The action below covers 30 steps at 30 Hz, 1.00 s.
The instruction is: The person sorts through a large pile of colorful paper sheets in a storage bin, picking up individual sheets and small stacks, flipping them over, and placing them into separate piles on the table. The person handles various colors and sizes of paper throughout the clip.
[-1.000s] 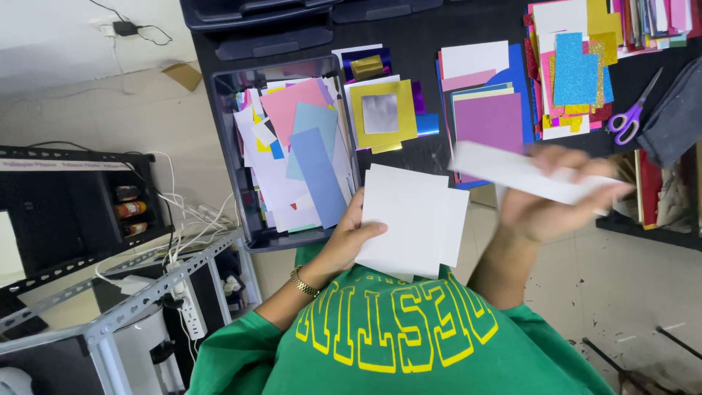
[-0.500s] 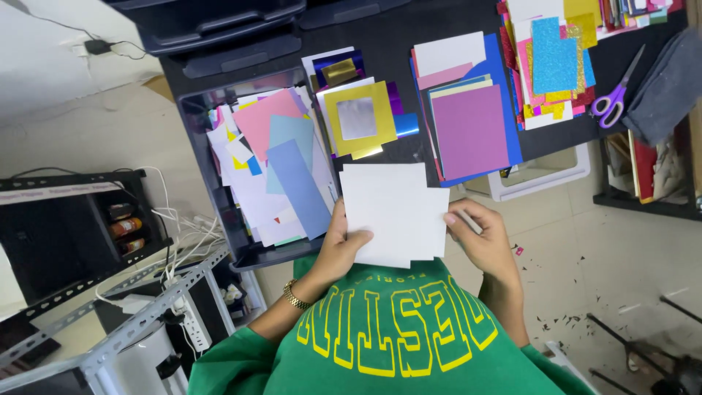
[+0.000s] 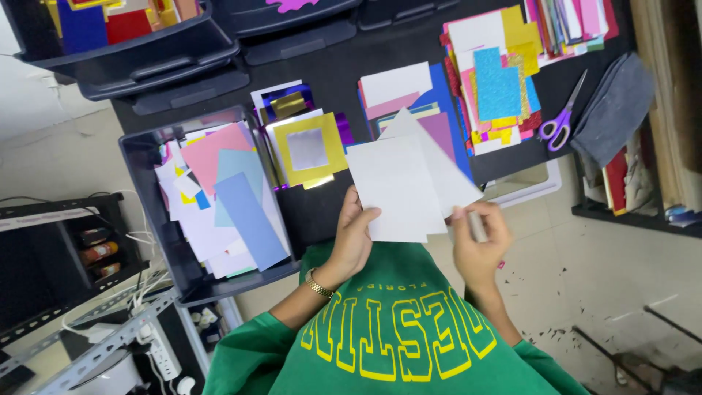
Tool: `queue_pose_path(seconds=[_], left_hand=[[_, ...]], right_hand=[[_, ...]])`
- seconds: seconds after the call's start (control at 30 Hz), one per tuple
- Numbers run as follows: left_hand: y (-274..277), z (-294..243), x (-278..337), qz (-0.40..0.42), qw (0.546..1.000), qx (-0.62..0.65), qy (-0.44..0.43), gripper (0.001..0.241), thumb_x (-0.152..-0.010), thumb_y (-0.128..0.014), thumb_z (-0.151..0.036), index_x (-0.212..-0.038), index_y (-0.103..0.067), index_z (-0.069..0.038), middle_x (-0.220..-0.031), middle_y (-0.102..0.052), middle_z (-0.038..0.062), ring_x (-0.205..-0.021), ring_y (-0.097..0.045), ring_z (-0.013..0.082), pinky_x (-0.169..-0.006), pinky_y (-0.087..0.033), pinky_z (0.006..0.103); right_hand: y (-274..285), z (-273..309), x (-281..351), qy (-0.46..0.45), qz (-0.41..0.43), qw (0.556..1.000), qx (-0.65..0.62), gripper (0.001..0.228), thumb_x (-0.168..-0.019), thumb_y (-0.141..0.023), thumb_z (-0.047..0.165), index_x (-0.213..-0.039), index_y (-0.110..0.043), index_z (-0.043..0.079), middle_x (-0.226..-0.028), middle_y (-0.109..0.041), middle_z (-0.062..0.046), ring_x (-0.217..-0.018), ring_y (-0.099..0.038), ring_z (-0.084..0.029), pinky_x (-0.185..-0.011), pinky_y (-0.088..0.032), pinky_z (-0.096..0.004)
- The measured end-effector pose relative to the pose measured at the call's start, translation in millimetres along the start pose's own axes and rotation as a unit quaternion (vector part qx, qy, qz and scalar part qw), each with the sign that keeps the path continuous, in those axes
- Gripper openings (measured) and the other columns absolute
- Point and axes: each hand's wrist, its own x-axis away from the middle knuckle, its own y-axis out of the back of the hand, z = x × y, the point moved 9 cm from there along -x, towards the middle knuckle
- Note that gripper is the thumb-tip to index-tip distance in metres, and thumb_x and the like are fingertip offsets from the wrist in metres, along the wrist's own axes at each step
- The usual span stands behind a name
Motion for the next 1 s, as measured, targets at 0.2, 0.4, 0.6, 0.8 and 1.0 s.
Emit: queue_pose_path(seconds=[0.2, 0.4, 0.6, 0.8, 1.0], left_hand=[[-35, 28, -36, 0.004, 0.999, 0.048, -0.023, 0.047, -0.089, -0.058, 0.001, -0.134, -0.046, -0.007, -0.119, -0.064, 0.01, -0.106, -0.068, 0.0235, -0.087, -0.062, 0.0387], [-61, 42, -48, -0.001, 0.999, 0.02, -0.047, 0.048, -0.09, -0.057, 0.002, -0.136, -0.046, -0.007, -0.122, -0.063, 0.009, -0.109, -0.067, 0.0222, -0.09, -0.061, 0.0387], [-87, 81, -60, -0.034, 0.997, 0.059, -0.04, 0.06, -0.089, -0.054, 0.004, -0.147, -0.042, -0.008, -0.131, -0.06, 0.011, -0.117, -0.064, 0.0256, -0.096, -0.058, 0.0432], [-82, 109, -73, -0.047, 0.997, 0.053, -0.044, 0.061, -0.086, -0.054, 0.006, -0.144, -0.043, -0.01, -0.135, -0.059, 0.013, -0.121, -0.061, 0.0263, -0.1, -0.055, 0.0457], [-99, 122, -63, -0.044, 0.998, -0.039, 0.019, 0.062, -0.081, -0.056, 0.006, -0.141, -0.046, -0.007, -0.131, -0.062, 0.014, -0.116, -0.062, 0.0237, -0.097, -0.052, 0.0379]], right_hand=[[-6, -25, -20, -0.049, 0.132, 0.982, -0.127, 0.006, -0.095, -0.066, 0.004, -0.1, -0.069, 0.001, -0.071, -0.062, -0.005, -0.07, -0.049, -0.008, -0.063, -0.045, -0.028], [17, -56, -67, 0.004, 0.262, 0.934, -0.242, 0.043, -0.099, -0.057, 0.02, -0.132, -0.054, -0.007, -0.063, -0.066, -0.016, -0.054, -0.064, -0.018, -0.057, -0.049, -0.03], [24, -59, -83, -0.001, 0.231, 0.963, -0.142, 0.023, -0.094, -0.067, 0.005, -0.115, -0.073, -0.001, -0.087, -0.072, -0.014, -0.071, -0.064, -0.016, -0.066, -0.054, -0.032], [41, -87, -94, 0.031, 0.262, 0.952, -0.157, 0.021, -0.096, -0.065, 0.018, -0.102, -0.078, 0.002, -0.06, -0.064, -0.006, -0.058, -0.059, -0.015, -0.061, -0.053, -0.033], [59, -123, -101, -0.05, 0.249, 0.958, -0.136, 0.04, -0.087, -0.075, 0.034, -0.114, -0.074, 0.005, -0.093, -0.077, -0.008, -0.082, -0.068, -0.014, -0.076, -0.054, -0.031]])
